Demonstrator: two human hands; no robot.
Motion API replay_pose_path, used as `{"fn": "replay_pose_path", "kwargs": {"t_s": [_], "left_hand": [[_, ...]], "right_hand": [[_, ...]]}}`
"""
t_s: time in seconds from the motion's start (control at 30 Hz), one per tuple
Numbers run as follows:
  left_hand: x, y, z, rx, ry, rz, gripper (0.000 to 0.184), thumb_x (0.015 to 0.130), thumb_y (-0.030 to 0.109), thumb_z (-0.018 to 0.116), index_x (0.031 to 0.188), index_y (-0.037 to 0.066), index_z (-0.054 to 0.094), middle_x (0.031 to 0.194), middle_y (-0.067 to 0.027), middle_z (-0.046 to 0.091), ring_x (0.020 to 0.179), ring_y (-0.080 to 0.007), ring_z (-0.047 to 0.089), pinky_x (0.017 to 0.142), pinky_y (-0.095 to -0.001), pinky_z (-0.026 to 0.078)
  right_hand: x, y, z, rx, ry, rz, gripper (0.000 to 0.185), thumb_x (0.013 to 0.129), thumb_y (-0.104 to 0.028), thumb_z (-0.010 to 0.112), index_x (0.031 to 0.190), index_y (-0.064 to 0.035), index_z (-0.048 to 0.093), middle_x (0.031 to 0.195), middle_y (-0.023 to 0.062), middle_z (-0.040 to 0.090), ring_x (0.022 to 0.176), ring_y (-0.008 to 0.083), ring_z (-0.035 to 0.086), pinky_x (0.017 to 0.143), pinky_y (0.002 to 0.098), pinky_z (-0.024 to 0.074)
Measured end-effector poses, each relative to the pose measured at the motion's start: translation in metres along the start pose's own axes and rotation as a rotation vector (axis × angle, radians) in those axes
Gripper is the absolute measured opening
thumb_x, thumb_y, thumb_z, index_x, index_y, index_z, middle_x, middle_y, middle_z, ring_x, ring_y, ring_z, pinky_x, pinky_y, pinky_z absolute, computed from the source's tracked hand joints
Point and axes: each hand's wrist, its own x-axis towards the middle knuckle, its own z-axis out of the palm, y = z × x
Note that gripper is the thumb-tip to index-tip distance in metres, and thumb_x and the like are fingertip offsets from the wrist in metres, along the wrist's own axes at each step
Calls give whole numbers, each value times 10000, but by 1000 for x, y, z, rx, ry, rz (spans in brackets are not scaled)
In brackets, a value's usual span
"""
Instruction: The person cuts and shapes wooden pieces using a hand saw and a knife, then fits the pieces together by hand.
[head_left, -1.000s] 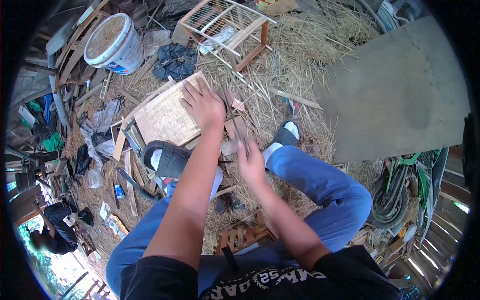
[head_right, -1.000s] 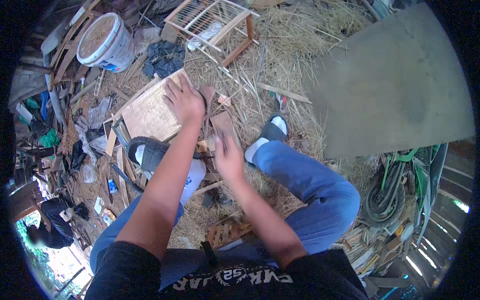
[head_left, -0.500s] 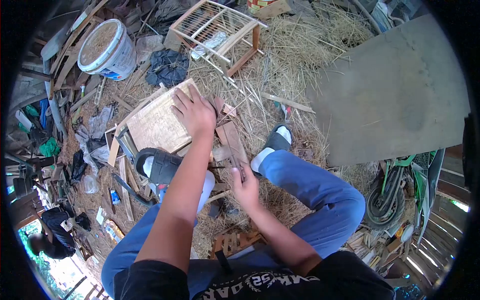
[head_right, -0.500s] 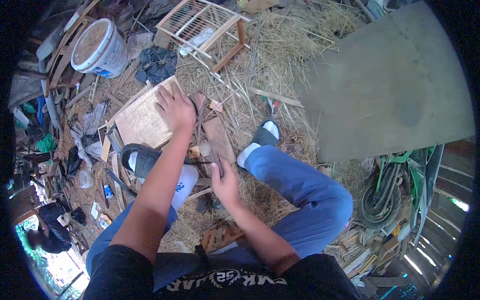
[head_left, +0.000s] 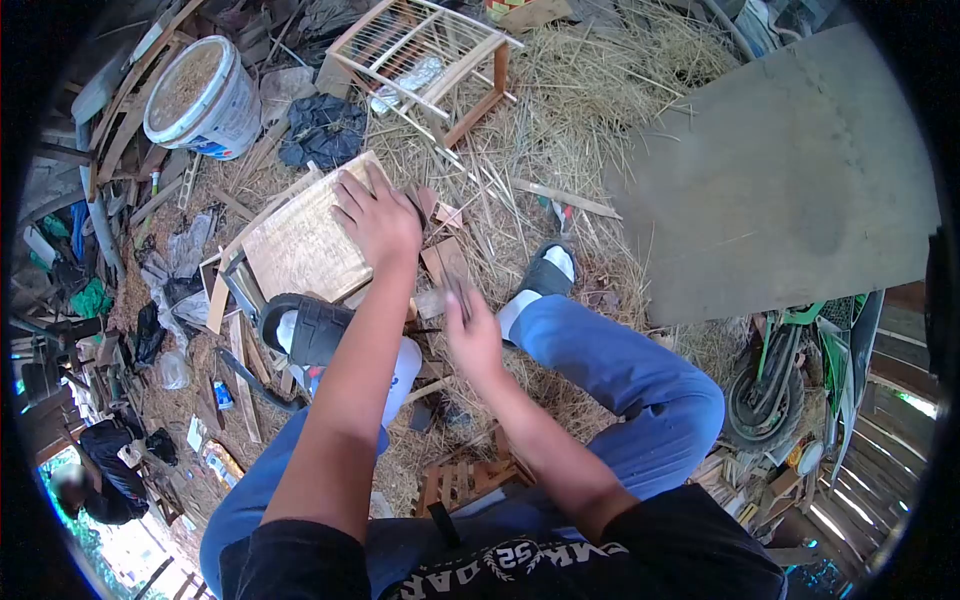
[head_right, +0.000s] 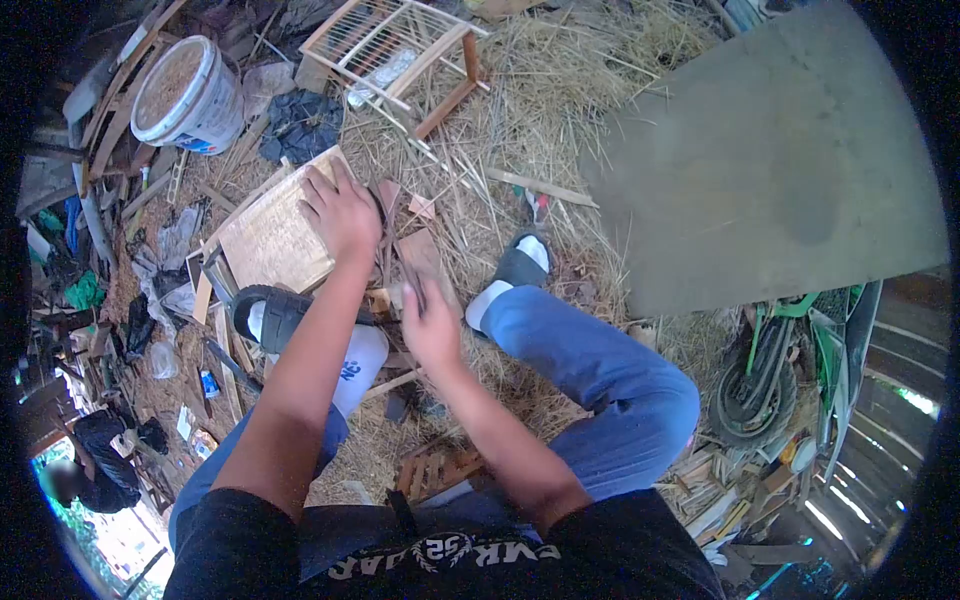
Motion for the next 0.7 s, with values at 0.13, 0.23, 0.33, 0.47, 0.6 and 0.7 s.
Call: {"fn": "replay_pose_path", "kwargs": {"t_s": [0.13,0.23,0.33,0.47,0.6,0.7], "left_hand": [[1,-4,-7,-23,-30,-13,639,1066,338,448,1659,112,371,1714,-270,268,1591,-449,241,1287,-609,164],[1,-4,-5,-50,-16,-11,637,1065,339,451,1655,111,378,1709,-270,277,1590,-446,247,1286,-610,169],[-2,-2,-1,1,-10,14,632,1064,338,456,1651,113,388,1704,-273,285,1586,-449,254,1285,-611,173],[-4,-4,0,3,-6,12,623,1065,337,454,1648,125,396,1702,-274,285,1586,-448,254,1289,-609,164],[-2,-5,3,-88,35,8,609,1061,321,459,1638,132,418,1702,-266,293,1577,-446,278,1285,-604,190],[-2,0,-3,-57,8,6,598,1061,304,457,1633,129,428,1700,-259,303,1575,-440,285,1284,-598,201]], "right_hand": [[31,-30,3,12,-37,-44,409,1077,-264,605,1391,-3,619,1108,270,748,1008,370,769,865,430,581],[-28,33,-1,54,106,-205,371,1074,-274,610,1325,-3,649,1068,290,732,994,388,761,835,455,571],[-43,40,-6,-24,154,-141,344,1077,-285,603,1270,-9,670,1044,292,730,981,408,753,838,464,568],[28,-13,8,-96,25,-95,371,1083,-276,587,1317,4,653,1080,271,751,1011,424,750,883,437,579],[-15,29,11,35,144,-207,404,1086,-285,587,1377,-7,627,1174,258,740,1099,420,732,959,392,561],[-66,33,-10,123,44,6,408,1088,-288,586,1389,-15,623,1193,248,734,1124,417,723,981,400,551]]}}
